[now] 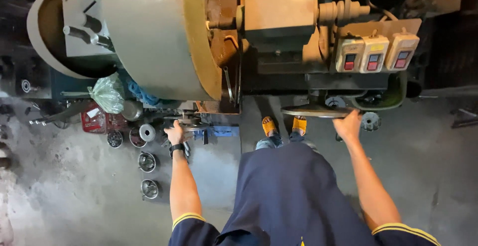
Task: Adjusting the chuck and handwheels on a metal lathe to prepare for machining.
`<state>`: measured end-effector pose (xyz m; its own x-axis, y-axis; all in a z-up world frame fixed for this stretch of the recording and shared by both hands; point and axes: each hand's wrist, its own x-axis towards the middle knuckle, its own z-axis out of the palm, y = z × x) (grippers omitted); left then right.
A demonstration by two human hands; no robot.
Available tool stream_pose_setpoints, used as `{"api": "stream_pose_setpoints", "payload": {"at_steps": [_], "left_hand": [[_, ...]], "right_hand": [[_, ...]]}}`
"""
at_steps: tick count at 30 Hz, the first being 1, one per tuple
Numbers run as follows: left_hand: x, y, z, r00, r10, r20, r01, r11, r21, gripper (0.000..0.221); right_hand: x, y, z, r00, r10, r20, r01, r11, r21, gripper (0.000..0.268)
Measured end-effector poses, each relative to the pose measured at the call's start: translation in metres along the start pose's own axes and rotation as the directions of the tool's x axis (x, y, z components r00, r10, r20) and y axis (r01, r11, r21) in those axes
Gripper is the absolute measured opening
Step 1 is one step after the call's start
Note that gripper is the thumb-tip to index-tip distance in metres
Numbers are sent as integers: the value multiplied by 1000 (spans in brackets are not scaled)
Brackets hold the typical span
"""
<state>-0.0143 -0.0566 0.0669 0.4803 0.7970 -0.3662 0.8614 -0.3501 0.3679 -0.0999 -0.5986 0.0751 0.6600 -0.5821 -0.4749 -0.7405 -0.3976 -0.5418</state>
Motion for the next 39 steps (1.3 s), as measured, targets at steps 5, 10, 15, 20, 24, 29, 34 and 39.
{"api": "stream_pose_setpoints", "payload": {"at_steps": [5, 10, 15, 20, 24, 29, 34, 39], "left_hand": [[9, -42, 18, 839, 517, -169, -518, 855, 42, 69], [-10, -40, 13, 842, 534, -80, -532, 846, 51, 89], [2, -51, 13, 811, 582, -58, -570, 809, 145, 96], [-12, -45, 9, 824, 567, -15, -560, 817, 136, 95], [-11, -53, 20, 807, 589, -44, -582, 806, 104, 100], [-27, -44, 12, 791, 611, -37, -606, 790, 92, 98], [-30, -44, 10, 810, 587, -21, -582, 807, 102, 99], [-23, -42, 4, 824, 566, 3, -563, 820, 98, 98]], "right_hand": [[45, 53, -3, 952, 113, 284, -103, 993, -50, 58], [36, 38, 10, 882, 309, 357, -87, 849, -521, 43], [55, 131, 46, 961, 224, 160, -213, 973, -83, 36], [-20, 39, 24, 977, 145, 156, -168, 975, 147, 34], [-64, -39, 76, 950, 210, 233, -244, 961, 129, 36], [-28, -10, 161, 878, 123, 462, -124, 992, -28, 57], [-50, -27, 124, 882, 143, 448, -206, 974, 95, 49], [-13, 44, 47, 923, 152, 354, -267, 914, 305, 31]]}}
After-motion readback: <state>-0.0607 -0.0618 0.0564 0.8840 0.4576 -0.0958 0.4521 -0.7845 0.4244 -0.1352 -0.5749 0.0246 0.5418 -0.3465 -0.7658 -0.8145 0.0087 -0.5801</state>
